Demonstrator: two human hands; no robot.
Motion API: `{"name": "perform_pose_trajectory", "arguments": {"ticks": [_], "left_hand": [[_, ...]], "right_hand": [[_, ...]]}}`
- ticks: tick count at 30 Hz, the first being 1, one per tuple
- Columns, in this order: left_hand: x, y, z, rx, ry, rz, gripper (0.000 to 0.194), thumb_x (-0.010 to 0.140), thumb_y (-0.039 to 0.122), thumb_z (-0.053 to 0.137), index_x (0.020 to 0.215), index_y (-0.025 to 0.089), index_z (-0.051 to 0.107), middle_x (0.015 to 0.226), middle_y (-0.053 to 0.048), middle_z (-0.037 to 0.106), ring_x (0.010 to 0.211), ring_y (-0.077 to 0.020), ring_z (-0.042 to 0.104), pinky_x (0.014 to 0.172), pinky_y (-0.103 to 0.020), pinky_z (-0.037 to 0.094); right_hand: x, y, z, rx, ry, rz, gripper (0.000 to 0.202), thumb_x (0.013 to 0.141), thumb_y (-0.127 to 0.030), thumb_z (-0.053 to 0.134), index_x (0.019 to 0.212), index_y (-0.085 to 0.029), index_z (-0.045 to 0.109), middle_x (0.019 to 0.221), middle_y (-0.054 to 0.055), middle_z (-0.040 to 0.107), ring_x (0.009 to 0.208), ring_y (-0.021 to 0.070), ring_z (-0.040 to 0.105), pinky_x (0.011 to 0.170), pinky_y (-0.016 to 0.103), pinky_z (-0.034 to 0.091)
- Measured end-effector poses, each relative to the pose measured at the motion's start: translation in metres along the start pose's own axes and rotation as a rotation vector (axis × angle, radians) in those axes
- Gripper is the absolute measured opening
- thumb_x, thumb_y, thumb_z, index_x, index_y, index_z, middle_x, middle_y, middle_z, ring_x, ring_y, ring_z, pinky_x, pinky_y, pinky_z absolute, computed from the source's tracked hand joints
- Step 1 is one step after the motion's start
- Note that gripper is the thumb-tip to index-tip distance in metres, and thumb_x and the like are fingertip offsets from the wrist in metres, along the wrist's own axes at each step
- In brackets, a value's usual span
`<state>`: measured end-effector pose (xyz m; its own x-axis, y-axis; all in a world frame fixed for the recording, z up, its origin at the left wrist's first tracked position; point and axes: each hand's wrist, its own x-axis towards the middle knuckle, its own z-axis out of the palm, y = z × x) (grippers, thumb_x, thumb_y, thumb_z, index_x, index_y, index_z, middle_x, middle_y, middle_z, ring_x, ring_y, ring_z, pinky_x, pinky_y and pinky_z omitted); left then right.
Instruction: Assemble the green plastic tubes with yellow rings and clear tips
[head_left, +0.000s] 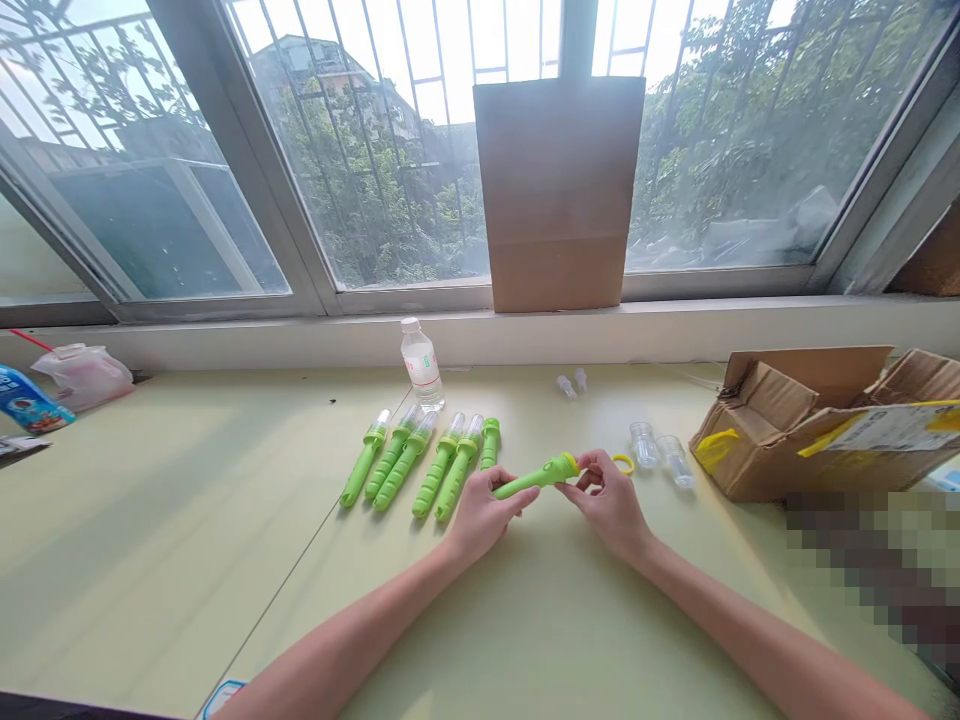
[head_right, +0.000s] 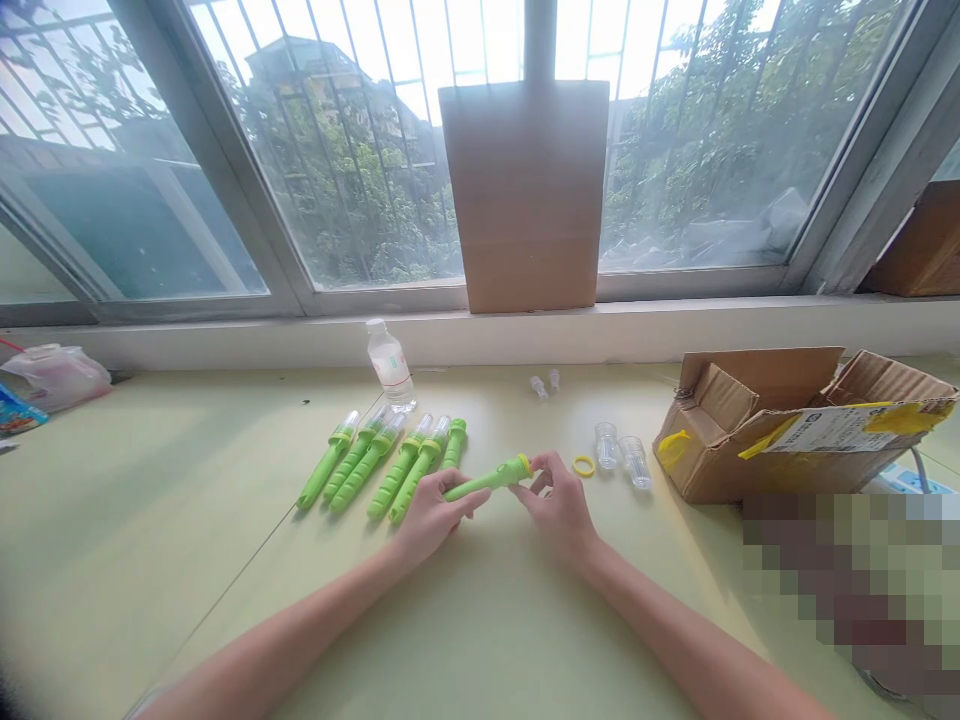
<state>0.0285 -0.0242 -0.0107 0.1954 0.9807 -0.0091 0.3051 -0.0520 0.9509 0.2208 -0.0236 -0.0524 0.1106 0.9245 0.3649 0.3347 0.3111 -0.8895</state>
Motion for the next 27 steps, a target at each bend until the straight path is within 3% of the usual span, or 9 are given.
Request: {"name": "perform_pose_trajectory", "arguments": {"ticks": [12, 21, 27], "left_hand": [[0.0004, 0.0009, -0.0042, -0.074, -0.062, -0.122, 0.040, 0.070, 0.055, 0.065, 0.073, 0.017, 0.054, 0.057, 0.003, 0.058, 0.035, -0.0047, 0.039, 0.036, -0.019, 0.025], [0.0010, 0.0032, -0.0049, -0.091, -0.100, -0.125, 0.041, 0.072, 0.056, 0.062, 0.068, 0.017, 0.051, 0.057, 0.001, 0.059, 0.035, -0.0056, 0.040, 0.037, -0.020, 0.026], [0.0014, 0.0037, -0.0054, -0.109, -0.137, -0.127, 0.042, 0.072, 0.057, 0.062, 0.066, 0.017, 0.051, 0.056, 0.001, 0.060, 0.035, -0.0064, 0.041, 0.037, -0.020, 0.028]], "right_hand": [[-0.0009, -0.0045, -0.0006, -0.023, -0.001, -0.020, 0.035, 0.073, -0.049, 0.068, 0.086, -0.023, 0.048, 0.076, 0.000, 0.060, 0.056, 0.0156, 0.056, 0.043, 0.025, 0.040], [-0.0018, -0.0050, 0.0009, 0.000, -0.057, -0.035, 0.033, 0.075, -0.039, 0.065, 0.092, -0.025, 0.040, 0.107, 0.005, 0.061, 0.061, 0.0146, 0.061, 0.042, 0.025, 0.045], [-0.0017, -0.0031, 0.0015, -0.011, -0.010, -0.068, 0.029, 0.076, -0.036, 0.064, 0.089, -0.024, 0.040, 0.111, 0.006, 0.061, 0.059, 0.0128, 0.061, 0.041, 0.024, 0.047]]}}
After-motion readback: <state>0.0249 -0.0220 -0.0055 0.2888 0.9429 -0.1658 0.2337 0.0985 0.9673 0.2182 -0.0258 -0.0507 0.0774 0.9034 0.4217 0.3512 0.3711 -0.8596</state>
